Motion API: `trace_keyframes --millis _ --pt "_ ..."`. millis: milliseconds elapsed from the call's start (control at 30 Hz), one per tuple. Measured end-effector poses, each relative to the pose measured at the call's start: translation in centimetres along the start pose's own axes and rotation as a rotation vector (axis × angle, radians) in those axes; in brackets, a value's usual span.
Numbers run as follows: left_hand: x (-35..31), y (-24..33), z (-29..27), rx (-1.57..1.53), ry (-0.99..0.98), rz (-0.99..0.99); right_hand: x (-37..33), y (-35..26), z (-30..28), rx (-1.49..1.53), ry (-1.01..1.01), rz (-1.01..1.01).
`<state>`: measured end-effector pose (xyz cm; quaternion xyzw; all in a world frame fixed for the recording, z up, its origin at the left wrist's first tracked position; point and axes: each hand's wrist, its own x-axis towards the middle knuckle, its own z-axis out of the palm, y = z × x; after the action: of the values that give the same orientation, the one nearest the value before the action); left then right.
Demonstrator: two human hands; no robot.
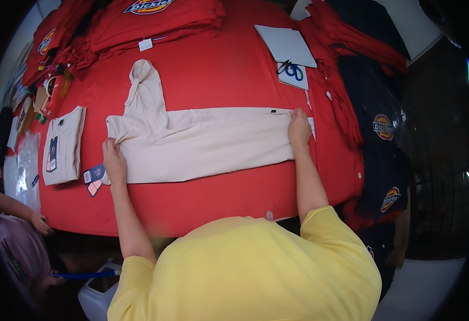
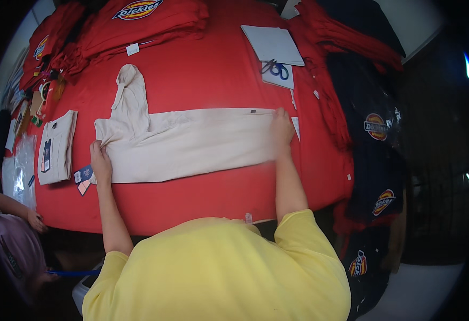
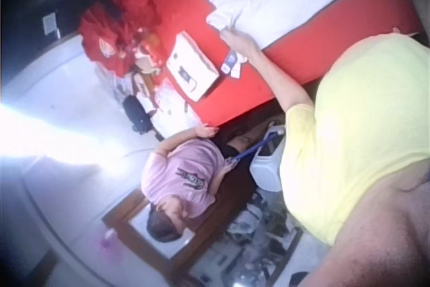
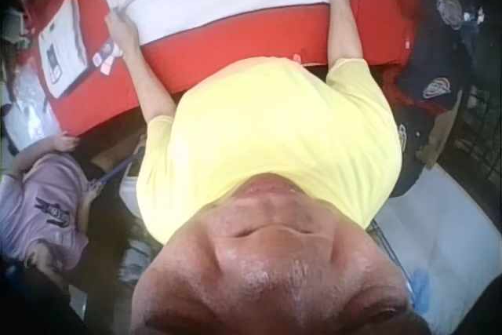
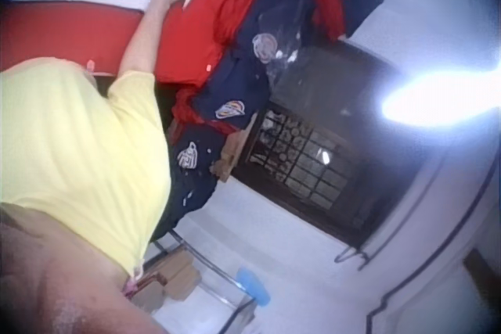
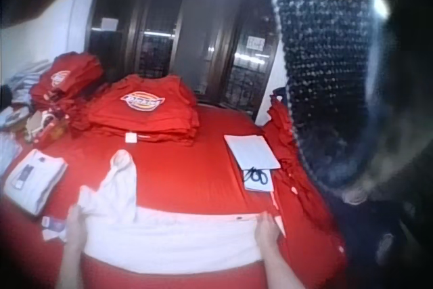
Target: The person folds shirts on a large red surface by placing a cardboard template on the back, folding the sleeves and sides over it, and then removing the template before setting the folded shirt aside.
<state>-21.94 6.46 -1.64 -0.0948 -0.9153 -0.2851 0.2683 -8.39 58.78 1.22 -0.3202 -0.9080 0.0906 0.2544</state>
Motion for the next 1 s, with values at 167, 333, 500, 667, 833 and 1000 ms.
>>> trace_keyframes --millis 167,333,500,667,833,1000 --pt "0.2 -0.8 -0.4 0.021 -0.039 -0.010 -1.1 0.5 1.2 -0.025 0.062 0.034" --pt "0.5 0.2 -0.5 0.010 -0.067 -0.035 -4.5 -1.6 -0.8 0.142 0.018 -0.276" --pt "0.7 -0.3 0.5 0.048 0.024 -0.043 -7.4 -0.3 -0.6 -0.202 -0.276 -0.250" --pt "0.5 0.1 0.0 -0.038 0.024 -0.133 -3.9 -3.9 -0.7 -0.179 -0.241 -0.126" --pt "1.2 0.0 -0.8 0.007 -0.087 -0.174 0.8 -21.8 3.4 0.417 -0.345 -0.802" --pt "2.4 0.0 -0.5 -0.184 -0.130 -0.152 3.4 -38.8 11.7 0.327 -0.431 -1.258"
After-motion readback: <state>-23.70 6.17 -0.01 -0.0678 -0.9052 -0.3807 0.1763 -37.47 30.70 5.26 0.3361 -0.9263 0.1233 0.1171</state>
